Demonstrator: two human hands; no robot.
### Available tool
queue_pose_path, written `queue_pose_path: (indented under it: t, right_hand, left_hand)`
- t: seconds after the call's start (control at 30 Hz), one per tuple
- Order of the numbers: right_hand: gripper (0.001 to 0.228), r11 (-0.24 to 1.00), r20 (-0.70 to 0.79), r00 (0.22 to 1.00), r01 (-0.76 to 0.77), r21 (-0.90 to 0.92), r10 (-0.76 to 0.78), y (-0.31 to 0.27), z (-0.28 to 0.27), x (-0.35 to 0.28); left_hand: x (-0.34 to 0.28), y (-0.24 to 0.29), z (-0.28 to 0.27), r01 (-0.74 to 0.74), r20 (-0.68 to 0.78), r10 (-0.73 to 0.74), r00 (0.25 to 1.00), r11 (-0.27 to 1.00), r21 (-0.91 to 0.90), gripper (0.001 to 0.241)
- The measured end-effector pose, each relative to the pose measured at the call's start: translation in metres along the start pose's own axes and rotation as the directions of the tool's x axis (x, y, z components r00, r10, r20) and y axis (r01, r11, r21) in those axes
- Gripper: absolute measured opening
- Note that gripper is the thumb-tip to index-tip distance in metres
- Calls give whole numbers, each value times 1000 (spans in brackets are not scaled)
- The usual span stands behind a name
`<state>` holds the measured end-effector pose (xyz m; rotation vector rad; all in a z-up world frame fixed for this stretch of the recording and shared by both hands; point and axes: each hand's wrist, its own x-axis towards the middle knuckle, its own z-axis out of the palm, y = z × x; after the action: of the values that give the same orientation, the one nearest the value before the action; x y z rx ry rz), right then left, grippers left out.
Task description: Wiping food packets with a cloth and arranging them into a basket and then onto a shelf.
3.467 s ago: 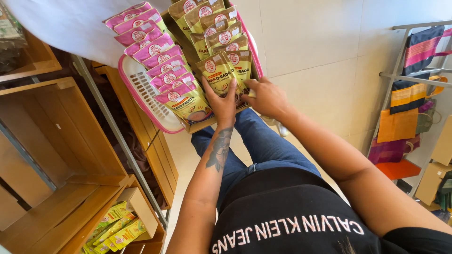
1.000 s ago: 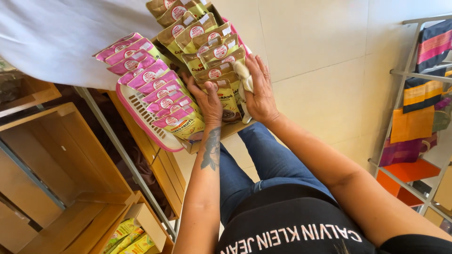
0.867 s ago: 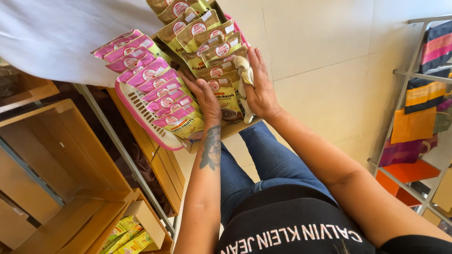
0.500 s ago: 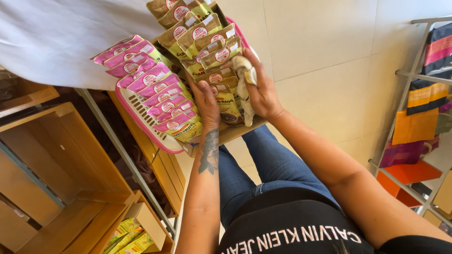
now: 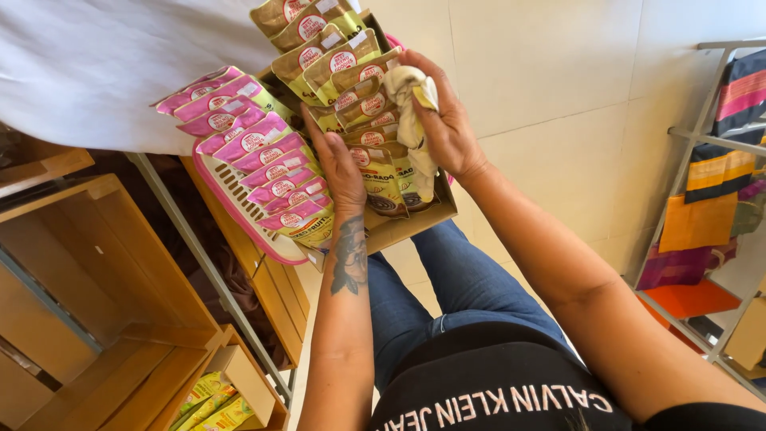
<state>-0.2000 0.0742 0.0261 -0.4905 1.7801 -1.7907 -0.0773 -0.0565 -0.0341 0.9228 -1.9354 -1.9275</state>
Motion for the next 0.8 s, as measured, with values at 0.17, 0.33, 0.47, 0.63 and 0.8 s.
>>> queue_pose_path:
  t: [0.17,0.33,0.47,0.63,0.8]
  right_hand:
    - [36,965,-107,994,12,263,17,12,-19,-10]
    - [37,976,-205,979,35,217,10,13,-33,-43]
    - [49,997,-378,922,-75,25,79,2,-19,-69]
    - [59,878,-340,914,-339,-338,222,25,-31,-107]
    - [39,704,-310,867,-498,-506,390,28,-27,-114]
  left_hand:
    - [-10,-5,3,82,-130,-64,989,987,140,74]
    - [-34,5,18,62,-216,-3,976,962,267,61]
    - [-70,-2,31,85,-218,-35,975,971,225,67]
    - [-114,-6,36,323,-260,-263,929,919,226,71]
    - [-126,-12,45,351,-273,-287,918,908,227,70]
